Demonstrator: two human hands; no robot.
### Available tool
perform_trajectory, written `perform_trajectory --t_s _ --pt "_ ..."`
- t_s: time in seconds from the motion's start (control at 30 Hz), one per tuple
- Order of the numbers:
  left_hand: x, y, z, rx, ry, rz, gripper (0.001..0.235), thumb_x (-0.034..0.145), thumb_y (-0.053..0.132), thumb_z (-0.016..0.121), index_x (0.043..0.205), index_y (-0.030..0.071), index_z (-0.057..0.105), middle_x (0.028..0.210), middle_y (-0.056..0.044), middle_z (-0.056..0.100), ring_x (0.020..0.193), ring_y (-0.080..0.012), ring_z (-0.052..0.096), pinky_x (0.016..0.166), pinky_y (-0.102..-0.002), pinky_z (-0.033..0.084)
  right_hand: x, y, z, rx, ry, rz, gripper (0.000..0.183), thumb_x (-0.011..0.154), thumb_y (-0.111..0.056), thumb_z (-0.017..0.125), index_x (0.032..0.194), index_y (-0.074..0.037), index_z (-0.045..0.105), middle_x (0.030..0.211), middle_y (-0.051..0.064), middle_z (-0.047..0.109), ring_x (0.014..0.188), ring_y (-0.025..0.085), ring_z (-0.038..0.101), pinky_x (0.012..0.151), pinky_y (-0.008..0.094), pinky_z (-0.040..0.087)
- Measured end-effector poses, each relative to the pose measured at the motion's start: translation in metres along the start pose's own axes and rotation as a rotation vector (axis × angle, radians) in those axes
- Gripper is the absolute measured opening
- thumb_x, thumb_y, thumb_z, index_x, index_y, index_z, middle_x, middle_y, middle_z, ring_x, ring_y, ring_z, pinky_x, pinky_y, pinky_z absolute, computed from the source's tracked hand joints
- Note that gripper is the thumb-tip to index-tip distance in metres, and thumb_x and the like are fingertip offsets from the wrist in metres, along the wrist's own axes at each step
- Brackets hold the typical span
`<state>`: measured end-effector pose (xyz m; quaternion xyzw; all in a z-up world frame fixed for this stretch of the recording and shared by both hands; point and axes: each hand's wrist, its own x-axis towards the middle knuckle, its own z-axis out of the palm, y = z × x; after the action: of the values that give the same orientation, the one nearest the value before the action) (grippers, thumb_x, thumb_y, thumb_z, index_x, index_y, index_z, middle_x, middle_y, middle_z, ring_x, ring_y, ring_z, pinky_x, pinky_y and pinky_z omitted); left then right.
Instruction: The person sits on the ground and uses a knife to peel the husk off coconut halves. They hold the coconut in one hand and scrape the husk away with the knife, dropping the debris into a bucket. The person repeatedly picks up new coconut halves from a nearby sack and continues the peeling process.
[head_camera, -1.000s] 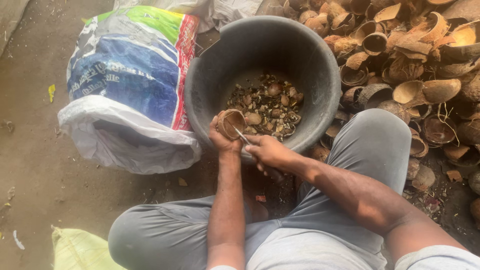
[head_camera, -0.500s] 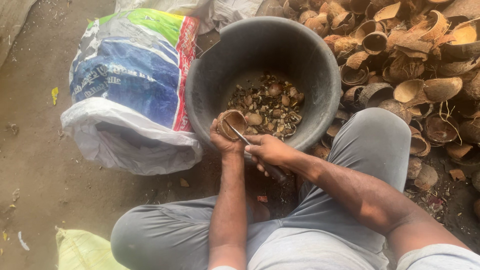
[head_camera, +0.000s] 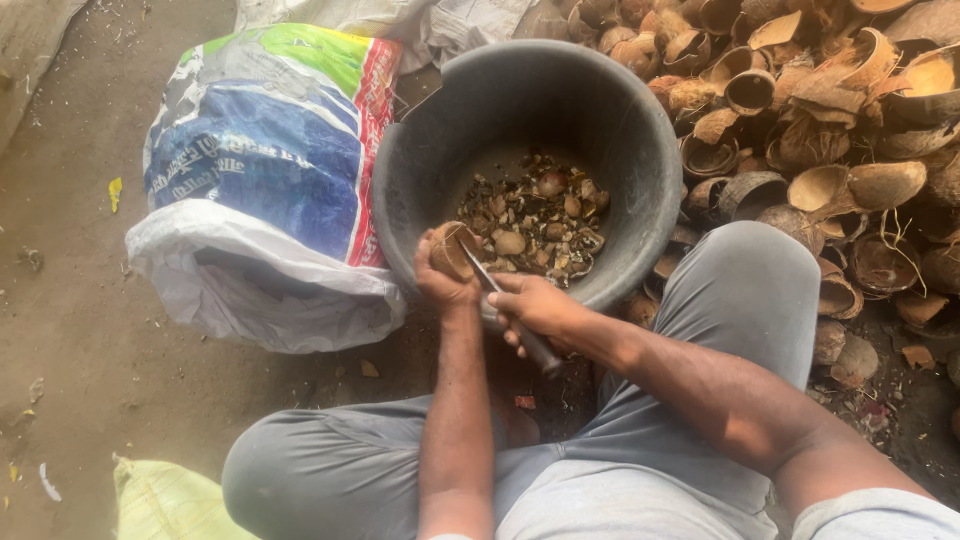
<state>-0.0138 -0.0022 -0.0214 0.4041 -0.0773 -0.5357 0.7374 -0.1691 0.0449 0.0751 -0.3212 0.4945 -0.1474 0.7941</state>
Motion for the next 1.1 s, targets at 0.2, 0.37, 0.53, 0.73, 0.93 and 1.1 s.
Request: perform_trajectory --t_s 0.2,0.37,0.53,0.73,0.93,1.1 --pt "0.01 0.038 -0.015 1.01 -0.311 0.855 0.03 0.097 0.028 0.067 0.116 0.005 0.069 0.117 -0.016 0.071 0.107 -0.0316 0.072 0.095 -0.042 0.062 -0.049 -0.036 -0.019 -0.289 0.3 -0.083 0.061 0.102 -0.02 0.048 0.16 -0.025 0.032 0.081 0.004 0.063 0.051 0.012 0.052 0.046 0.029 0.052" --pt "0.002 0.028 0.017 1.315 -0.38 1.297 0.037 0.096 0.03 0.075 0.121 0.004 0.065 0.122 -0.016 0.066 0.113 -0.0345 0.068 0.098 -0.045 0.062 -0.04 -0.043 -0.044 -0.141 0.467 -0.363 0.062 0.1 -0.014 0.054 0.161 -0.017 0.039 0.08 0.006 0.06 0.055 0.009 0.058 0.053 0.027 0.057" --pt "-0.013 0.043 0.02 0.578 0.046 0.439 0.047 0.094 0.036 0.067 0.126 0.002 0.059 0.107 -0.017 0.064 0.089 -0.0331 0.066 0.071 -0.049 0.058 -0.024 -0.026 -0.06 -0.021 0.496 -0.419 0.064 0.099 -0.012 0.058 0.16 -0.013 0.039 0.081 0.01 0.061 0.057 0.013 0.059 0.052 0.03 0.056" --pt "-0.02 0.054 0.023 -0.114 0.325 -0.246 0.054 0.097 0.052 0.04 0.131 0.012 0.052 0.11 -0.015 0.063 0.095 -0.0293 0.064 0.072 -0.047 0.059 0.006 0.003 -0.078 -0.144 0.468 -0.322 0.066 0.097 -0.01 0.061 0.158 -0.007 0.035 0.106 0.009 0.068 0.067 0.013 0.063 0.06 0.031 0.06" --pt "-0.09 0.011 0.137 -0.011 -0.081 -0.389 0.052 0.101 0.041 0.045 0.141 0.007 0.047 0.131 -0.021 0.056 0.113 -0.0341 0.06 0.086 -0.048 0.058 0.038 0.038 -0.086 -0.281 0.45 -0.23 0.063 0.093 -0.004 0.061 0.154 -0.009 0.048 0.109 0.019 0.069 0.079 0.019 0.063 0.064 0.036 0.055" --pt "-0.157 -0.056 0.242 0.412 -0.823 -0.344 0.051 0.113 0.04 0.04 0.152 0.007 0.042 0.155 -0.016 0.047 0.141 -0.033 0.046 0.122 -0.046 0.036 0.083 0.055 -0.103 -0.417 0.603 -0.391 0.062 0.087 -0.008 0.07 0.147 -0.005 0.051 0.1 0.014 0.071 0.078 0.017 0.066 0.062 0.033 0.056"
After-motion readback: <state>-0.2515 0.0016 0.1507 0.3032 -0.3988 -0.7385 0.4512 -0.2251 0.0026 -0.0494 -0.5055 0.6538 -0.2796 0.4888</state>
